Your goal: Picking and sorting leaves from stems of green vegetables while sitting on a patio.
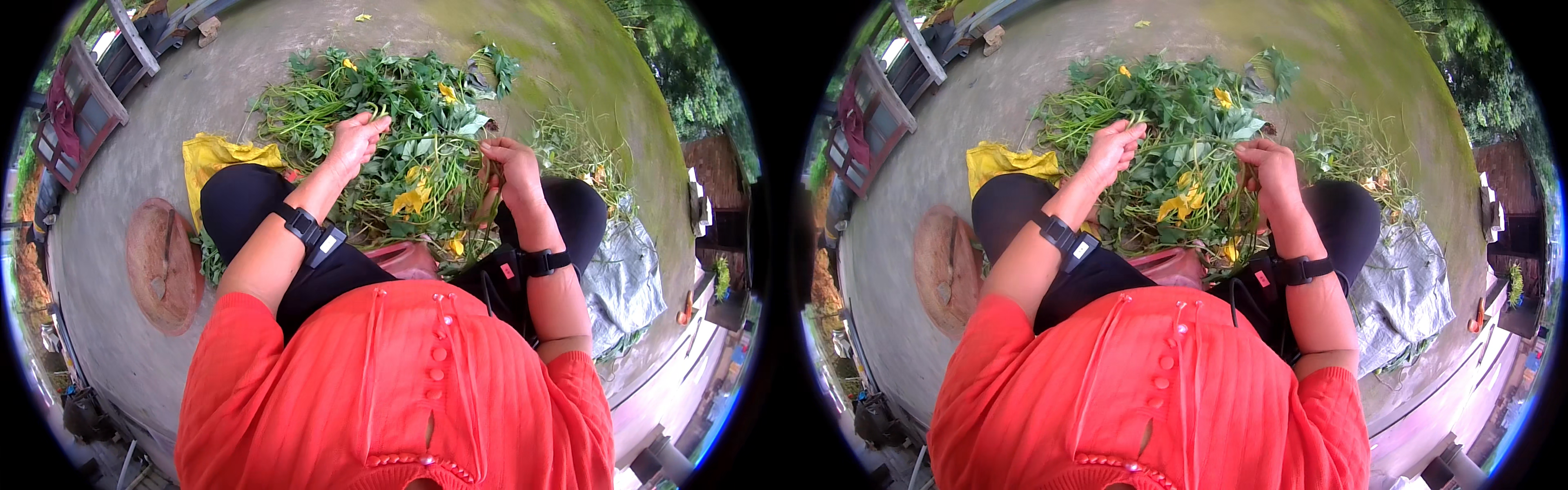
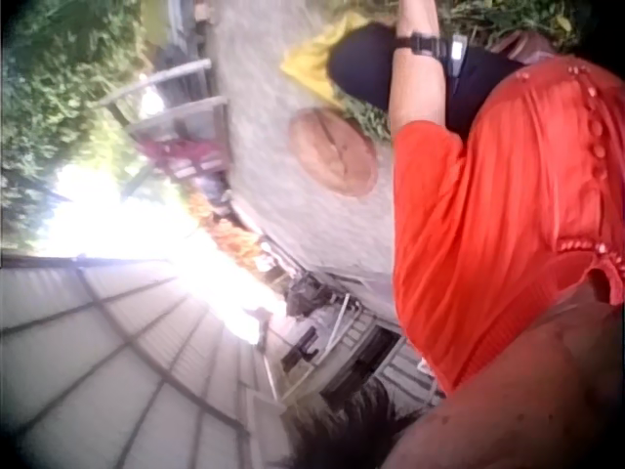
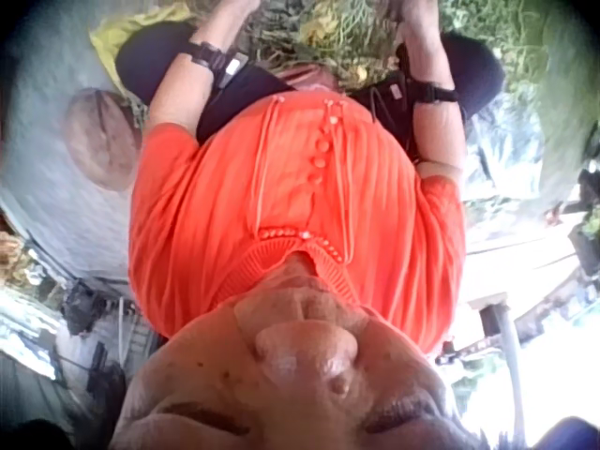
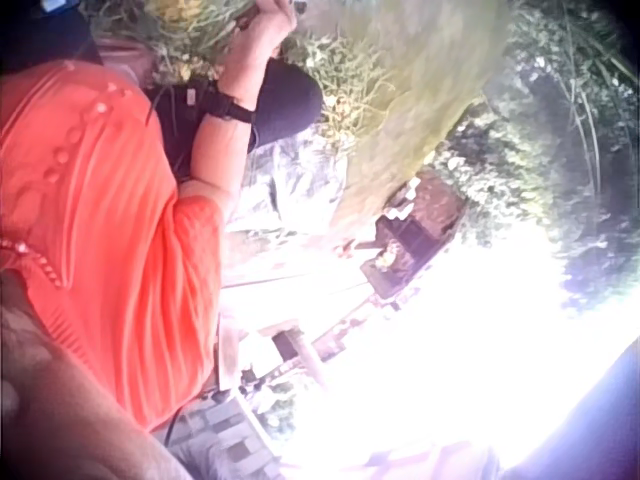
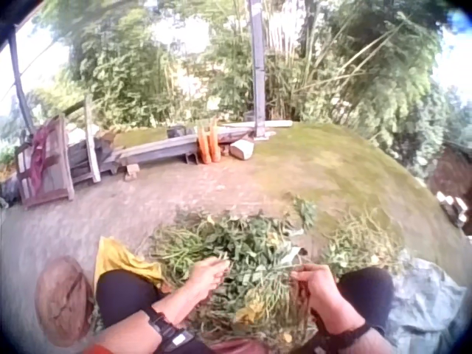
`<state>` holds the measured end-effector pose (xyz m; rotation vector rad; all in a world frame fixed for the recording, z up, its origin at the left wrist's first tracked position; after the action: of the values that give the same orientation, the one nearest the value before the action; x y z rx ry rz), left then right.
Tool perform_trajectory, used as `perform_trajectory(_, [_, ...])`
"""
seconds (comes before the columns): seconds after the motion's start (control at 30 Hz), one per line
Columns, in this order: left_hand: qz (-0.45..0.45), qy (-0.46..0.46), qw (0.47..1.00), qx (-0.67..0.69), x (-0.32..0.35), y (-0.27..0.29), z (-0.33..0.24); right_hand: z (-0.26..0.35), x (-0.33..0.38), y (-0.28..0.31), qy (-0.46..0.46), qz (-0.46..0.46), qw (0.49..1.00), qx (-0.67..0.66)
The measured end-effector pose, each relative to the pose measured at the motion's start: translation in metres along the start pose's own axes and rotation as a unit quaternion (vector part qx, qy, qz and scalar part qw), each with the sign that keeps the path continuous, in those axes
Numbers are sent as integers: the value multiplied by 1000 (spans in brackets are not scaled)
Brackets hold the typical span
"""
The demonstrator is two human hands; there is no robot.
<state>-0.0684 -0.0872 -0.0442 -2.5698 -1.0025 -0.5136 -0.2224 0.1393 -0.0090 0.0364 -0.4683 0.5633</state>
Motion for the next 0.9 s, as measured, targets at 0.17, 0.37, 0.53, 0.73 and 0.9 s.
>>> perform_trajectory(0.17, [175, 127, 975, 54, 48, -90, 46, -11, 12, -45, -49, 66, 996, -31])
perform_trajectory(0.37, [163, 90, 981, 51, 31, -83, 43, 2, 17, -51, 52, 77, 996, 0])
perform_trajectory(0.53, [121, 54, 988, 83, 25, -72, 30, -4, 14, -58, 173, 135, 905, 365])
perform_trajectory(0.73, [150, 57, 987, -16, 19, -73, 36, -14, 12, -63, 199, 150, 921, 299])
perform_trajectory(0.9, [-60, -6, 997, -55, -23, -4, 52, 18, 57, -82, 48, 195, 966, 164])
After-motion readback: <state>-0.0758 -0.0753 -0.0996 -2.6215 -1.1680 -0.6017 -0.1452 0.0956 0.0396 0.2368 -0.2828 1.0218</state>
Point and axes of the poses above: each hand's wrist, its own x-axis away from the middle knuckle, its own y-axis out of the back of the hand, z = x × y, the point moved 9 cm from there along -x, towards the middle knuckle, and after that the axes turned 5 degrees about -z, right-handed, at the moved point
